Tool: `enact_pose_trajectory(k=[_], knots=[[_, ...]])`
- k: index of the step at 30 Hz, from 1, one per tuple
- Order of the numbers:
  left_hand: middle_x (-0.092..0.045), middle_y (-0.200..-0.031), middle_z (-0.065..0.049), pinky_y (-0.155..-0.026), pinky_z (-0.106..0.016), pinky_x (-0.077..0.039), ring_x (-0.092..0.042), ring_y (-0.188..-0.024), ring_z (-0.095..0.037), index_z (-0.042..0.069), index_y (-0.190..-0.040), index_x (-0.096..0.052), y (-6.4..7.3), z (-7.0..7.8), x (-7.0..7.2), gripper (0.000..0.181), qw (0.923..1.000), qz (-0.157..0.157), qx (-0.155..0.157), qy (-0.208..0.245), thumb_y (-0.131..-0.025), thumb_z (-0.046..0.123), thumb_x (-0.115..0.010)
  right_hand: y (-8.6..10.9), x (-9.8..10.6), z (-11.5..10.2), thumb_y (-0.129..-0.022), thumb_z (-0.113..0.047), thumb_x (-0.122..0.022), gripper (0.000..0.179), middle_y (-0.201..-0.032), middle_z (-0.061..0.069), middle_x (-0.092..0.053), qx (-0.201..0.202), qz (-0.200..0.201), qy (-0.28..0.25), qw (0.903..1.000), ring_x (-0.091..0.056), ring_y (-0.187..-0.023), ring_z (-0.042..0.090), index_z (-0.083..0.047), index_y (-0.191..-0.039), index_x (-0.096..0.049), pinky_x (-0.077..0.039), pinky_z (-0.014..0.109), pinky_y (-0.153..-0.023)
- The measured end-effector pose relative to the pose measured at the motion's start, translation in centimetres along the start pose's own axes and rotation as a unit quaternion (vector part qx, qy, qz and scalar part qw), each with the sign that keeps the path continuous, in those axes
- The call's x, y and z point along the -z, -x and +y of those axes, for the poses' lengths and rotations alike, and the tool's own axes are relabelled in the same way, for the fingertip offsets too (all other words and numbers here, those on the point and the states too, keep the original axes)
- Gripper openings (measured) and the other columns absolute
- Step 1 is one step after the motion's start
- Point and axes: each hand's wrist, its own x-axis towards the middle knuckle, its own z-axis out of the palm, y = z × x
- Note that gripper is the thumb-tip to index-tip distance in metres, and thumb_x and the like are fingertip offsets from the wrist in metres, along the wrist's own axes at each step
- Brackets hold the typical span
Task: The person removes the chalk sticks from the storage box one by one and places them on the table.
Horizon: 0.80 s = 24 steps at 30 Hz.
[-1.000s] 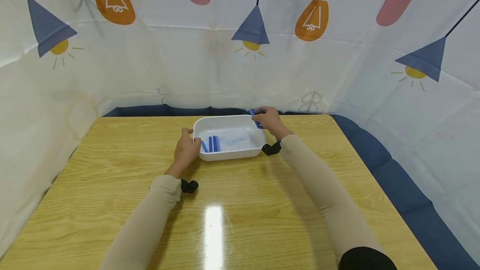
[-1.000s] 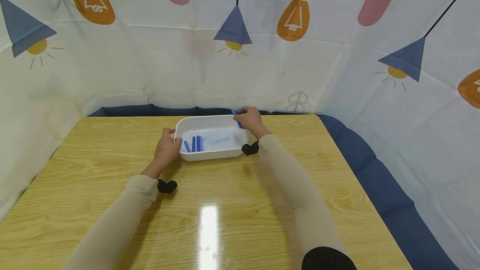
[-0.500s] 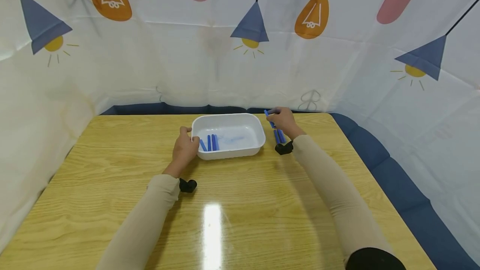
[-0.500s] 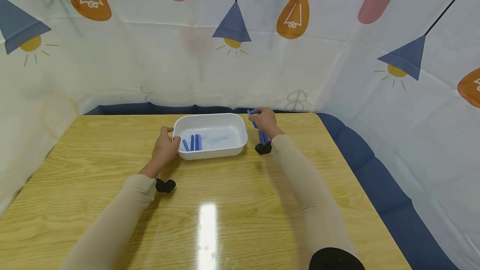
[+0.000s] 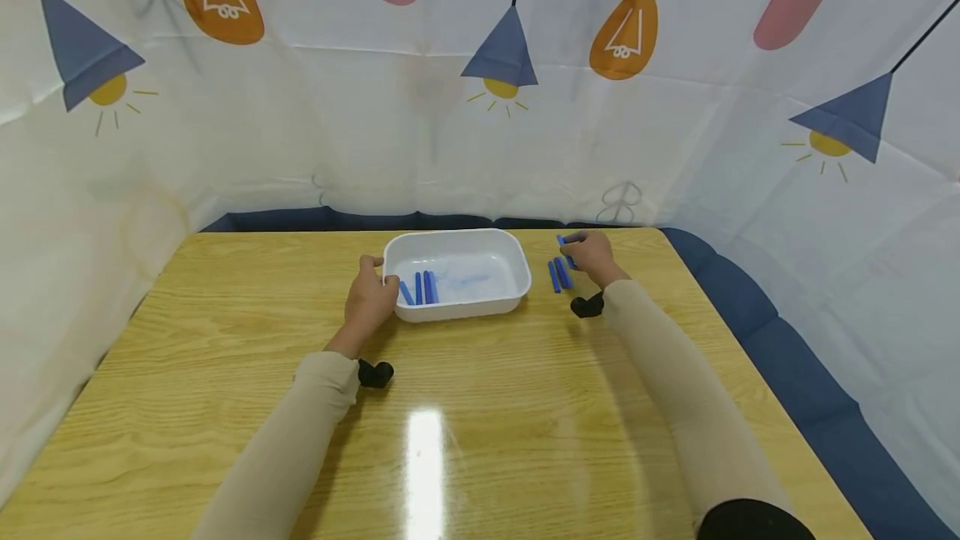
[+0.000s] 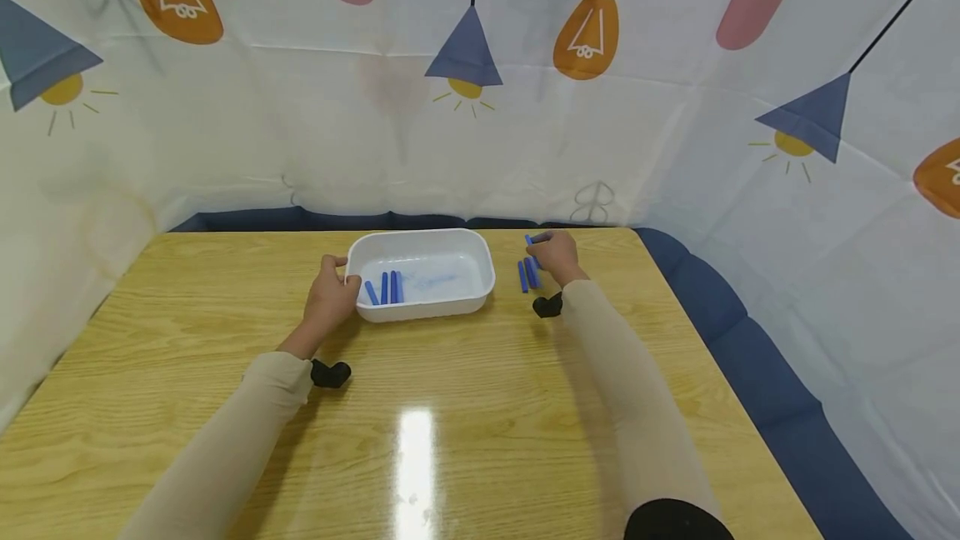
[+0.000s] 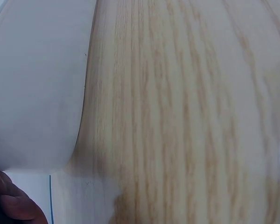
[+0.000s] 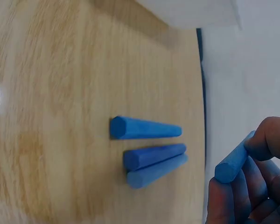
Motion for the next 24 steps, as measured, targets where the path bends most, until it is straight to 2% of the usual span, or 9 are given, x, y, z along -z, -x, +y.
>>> enact_pose_trajectory(k=[5,9,19,24], knots=[[-0.05,-0.139,-0.02,-0.097,-0.047,-0.045,-0.053,-0.121,-0.03,0.012,-0.145,-0.026,0.1,0.1,0.0,0.055,1.0,0.001,0.002,0.001,-0.094,0.028,-0.041,-0.3,0.1,1.3,-0.091,-0.015,-0.056,0.04,-0.119,0.019,-0.06,0.002,0.0,0.018,0.9998,-0.061,-0.095,0.026,-0.001,-0.128,-0.059,-0.053,0.04,-0.085],[-0.051,-0.137,-0.019,-0.096,-0.046,-0.046,-0.053,-0.118,-0.03,0.012,-0.145,-0.026,0.2,0.2,0.1,0.055,1.0,0.003,0.004,0.001,-0.094,0.027,-0.041,-0.5,0.2,1.9,-0.091,-0.016,-0.057,0.039,-0.121,0.019,-0.06,-0.011,0.004,0.037,0.9993,-0.06,-0.094,0.023,-0.002,-0.127,-0.06,-0.054,0.039,-0.084],[-0.054,-0.133,-0.018,-0.088,-0.042,-0.047,-0.054,-0.111,-0.028,0.012,-0.144,-0.028,0.1,0.3,0.2,0.054,1.0,0.003,0.003,0.001,-0.094,0.027,-0.042,-0.8,0.2,2.8,-0.091,-0.023,-0.061,0.039,-0.128,0.021,-0.059,-0.011,-0.005,0.13,0.9914,-0.058,-0.11,0.03,0.0,-0.123,-0.063,-0.05,0.038,-0.089],[-0.054,-0.133,-0.018,-0.09,-0.043,-0.047,-0.055,-0.111,-0.029,0.012,-0.144,-0.029,0.1,0.3,0.2,0.053,1.0,0.005,-0.002,-0.001,-0.094,0.027,-0.041,-1.1,0.2,3.4,-0.092,-0.023,-0.059,0.039,-0.128,0.022,-0.058,-0.02,-0.012,0.136,0.9905,-0.058,-0.109,0.031,-0.001,-0.123,-0.063,-0.05,0.039,-0.088]])
